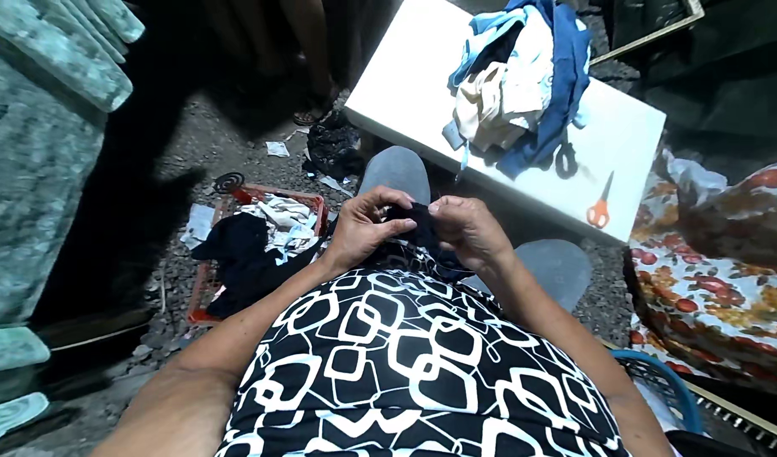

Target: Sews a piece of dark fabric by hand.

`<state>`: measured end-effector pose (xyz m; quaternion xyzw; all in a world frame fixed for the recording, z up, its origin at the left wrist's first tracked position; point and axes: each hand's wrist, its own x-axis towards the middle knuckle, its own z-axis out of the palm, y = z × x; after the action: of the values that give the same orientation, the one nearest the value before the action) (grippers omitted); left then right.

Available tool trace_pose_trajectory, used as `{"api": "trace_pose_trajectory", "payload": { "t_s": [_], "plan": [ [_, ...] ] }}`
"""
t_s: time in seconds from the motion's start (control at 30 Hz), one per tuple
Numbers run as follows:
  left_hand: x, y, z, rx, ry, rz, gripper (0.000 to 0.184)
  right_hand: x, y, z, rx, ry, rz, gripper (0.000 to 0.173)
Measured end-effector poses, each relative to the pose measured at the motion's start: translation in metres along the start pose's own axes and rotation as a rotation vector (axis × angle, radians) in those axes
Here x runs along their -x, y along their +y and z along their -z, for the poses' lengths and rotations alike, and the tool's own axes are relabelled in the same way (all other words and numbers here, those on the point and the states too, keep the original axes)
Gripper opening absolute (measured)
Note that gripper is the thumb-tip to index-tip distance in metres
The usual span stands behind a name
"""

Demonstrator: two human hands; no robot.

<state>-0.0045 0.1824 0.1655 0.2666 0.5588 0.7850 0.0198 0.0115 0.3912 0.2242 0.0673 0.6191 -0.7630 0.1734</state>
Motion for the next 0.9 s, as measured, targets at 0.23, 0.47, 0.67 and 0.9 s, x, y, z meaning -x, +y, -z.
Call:
{"api": "trace_pose_trajectory", "payload": {
  "t_s": [0.23,0.47,0.67,0.9],
  "plan": [
    [0.001,0.001,0.000,0.014,0.028,0.020,0.035,0.001,-0.002,-0.002,-0.052,-0.003,-0.011,0.022],
    [-0.006,-0.014,0.003,0.118,0.053,-0.008,0.018,0.000,-0.002,-0.002,-0.075,-0.018,-0.003,0.023],
    [-0.011,-0.006,0.007,0.066,-0.096,0.040,0.019,0.001,-0.004,0.000,-0.077,-0.016,0.016,0.023],
    [-0.015,0.008,0.009,-0.028,-0.165,0.132,0.014,0.000,-0.003,0.002,0.005,-0.019,0.099,0.019]
  ]
}}
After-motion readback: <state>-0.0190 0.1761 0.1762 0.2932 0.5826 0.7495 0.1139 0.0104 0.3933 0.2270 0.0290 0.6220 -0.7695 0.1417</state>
